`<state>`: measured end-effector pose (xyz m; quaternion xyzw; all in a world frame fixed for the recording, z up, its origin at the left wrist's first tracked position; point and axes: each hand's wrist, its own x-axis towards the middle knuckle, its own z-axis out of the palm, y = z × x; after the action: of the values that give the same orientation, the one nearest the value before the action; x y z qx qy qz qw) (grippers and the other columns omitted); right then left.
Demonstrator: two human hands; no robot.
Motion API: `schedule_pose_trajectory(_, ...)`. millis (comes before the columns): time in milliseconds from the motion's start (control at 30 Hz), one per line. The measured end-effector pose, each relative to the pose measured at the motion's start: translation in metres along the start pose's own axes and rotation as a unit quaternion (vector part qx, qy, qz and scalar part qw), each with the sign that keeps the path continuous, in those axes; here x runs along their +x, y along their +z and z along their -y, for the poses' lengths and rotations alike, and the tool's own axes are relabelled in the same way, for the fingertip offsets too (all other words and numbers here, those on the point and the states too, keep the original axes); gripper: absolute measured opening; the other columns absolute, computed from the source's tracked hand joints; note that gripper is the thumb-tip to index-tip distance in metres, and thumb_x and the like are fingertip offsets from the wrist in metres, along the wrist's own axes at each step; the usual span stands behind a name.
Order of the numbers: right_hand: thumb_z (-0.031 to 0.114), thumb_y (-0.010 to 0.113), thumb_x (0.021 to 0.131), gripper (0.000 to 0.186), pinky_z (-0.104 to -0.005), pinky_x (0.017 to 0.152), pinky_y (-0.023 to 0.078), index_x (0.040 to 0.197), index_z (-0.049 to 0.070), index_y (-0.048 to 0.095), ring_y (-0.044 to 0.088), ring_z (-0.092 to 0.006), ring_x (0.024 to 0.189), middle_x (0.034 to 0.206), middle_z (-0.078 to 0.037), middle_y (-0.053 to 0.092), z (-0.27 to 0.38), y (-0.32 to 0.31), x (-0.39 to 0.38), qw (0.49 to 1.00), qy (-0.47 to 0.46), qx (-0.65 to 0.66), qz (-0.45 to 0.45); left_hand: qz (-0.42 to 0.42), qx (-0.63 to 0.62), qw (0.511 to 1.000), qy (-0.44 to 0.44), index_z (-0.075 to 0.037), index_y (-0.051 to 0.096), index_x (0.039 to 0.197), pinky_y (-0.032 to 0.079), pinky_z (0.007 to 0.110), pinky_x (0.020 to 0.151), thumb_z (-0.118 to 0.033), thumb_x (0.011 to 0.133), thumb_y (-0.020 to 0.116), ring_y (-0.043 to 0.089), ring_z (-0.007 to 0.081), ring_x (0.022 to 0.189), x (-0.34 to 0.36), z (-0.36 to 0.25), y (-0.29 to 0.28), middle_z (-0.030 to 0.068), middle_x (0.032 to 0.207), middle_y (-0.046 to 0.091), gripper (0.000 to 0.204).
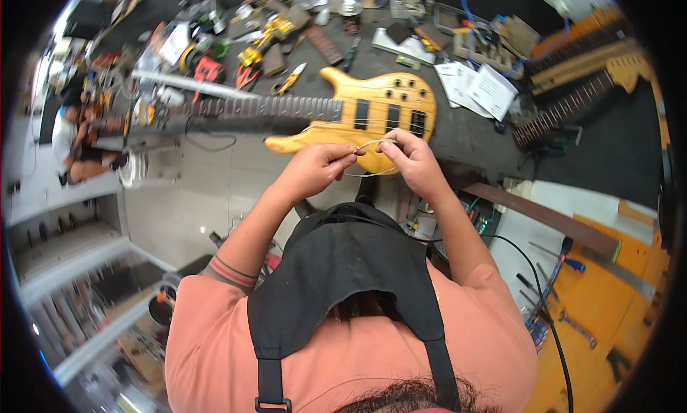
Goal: The person strings a yellow electric guitar by hand, threading strings through the bridge and winding them onto the tuning pegs. The person uses a white cloth to wipe the guitar's fretboard and body during the process.
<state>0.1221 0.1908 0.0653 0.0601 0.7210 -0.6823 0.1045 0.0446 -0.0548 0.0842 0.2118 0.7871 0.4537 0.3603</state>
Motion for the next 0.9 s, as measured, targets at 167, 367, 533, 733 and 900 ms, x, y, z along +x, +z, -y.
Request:
schedule_pose_trajectory(167, 0.021, 0.067, 0.109, 0.022, -0.0275, 0.072, 0.045, 0.102, 0.000, 0.066, 0.050, -0.0057, 0.081, 0.087, 0.004, 0.060, 0.022, 0.086, 0.036, 0.994, -0.009, -0.038, 0.105, -0.157, 0.011, 0.987, -0.034, -0.002, 0.080, 0.119, 0.050, 0.032, 0.060, -0.024, 0.112, 0.062, 0.062, 0.0104, 0.063, -0.069, 0.034, -0.038, -0.0015, 0.072, 0.067, 0.030)
schedule_pose_trajectory(367, 0.021, 0.063, 0.111, 0.022, -0.0268, 0.077, 0.047, 0.106, 0.000, 0.069, 0.055, -0.0071, 0.083, 0.090, 0.003, 0.065, 0.038, 0.194, 0.054, 0.992, -0.028, 0.000, 0.126, -0.218, -0.349, 0.911, 0.002, -0.001, 0.080, 0.119, 0.043, 0.025, 0.056, -0.025, 0.109, 0.066, 0.057, 0.0057, 0.062, -0.165, 0.087, -0.080, -0.0038, 0.071, 0.062, 0.029)
schedule_pose_trajectory(533, 0.020, 0.063, 0.110, 0.023, -0.0268, 0.074, 0.045, 0.107, -0.001, 0.070, 0.053, -0.0066, 0.081, 0.088, 0.003, 0.063, 0.061, 0.282, 0.049, 0.979, -0.073, -0.109, 0.154, -0.164, -0.257, 0.952, -0.021, 0.000, 0.080, 0.116, 0.043, 0.024, 0.057, -0.022, 0.109, 0.067, 0.055, 0.0053, 0.062, -0.238, 0.133, -0.118, -0.0010, 0.072, 0.065, 0.027)
schedule_pose_trajectory(733, 0.018, 0.063, 0.111, 0.018, -0.0236, 0.071, 0.041, 0.110, 0.002, 0.071, 0.049, -0.0055, 0.078, 0.087, 0.005, 0.058, 0.070, 0.375, 0.025, 0.995, -0.050, -0.036, 0.076, -0.278, -0.385, 0.880, 0.030, 0.000, 0.073, 0.118, 0.047, 0.023, 0.064, -0.018, 0.107, 0.069, 0.058, 0.0076, 0.067, -0.293, 0.173, -0.162, 0.0029, 0.083, 0.072, 0.021)
schedule_pose_trajectory(900, 0.015, 0.061, 0.111, 0.016, -0.0231, 0.068, 0.041, 0.110, 0.002, 0.070, 0.048, -0.0049, 0.074, 0.083, 0.007, 0.056, 0.079, 0.415, 0.012, 0.999, -0.017, 0.008, 0.039, -0.280, -0.373, 0.884, 0.043, 0.000, 0.070, 0.118, 0.048, 0.023, 0.065, -0.015, 0.105, 0.071, 0.060, 0.0078, 0.070, -0.333, 0.188, -0.175, 0.0050, 0.087, 0.074, 0.019)
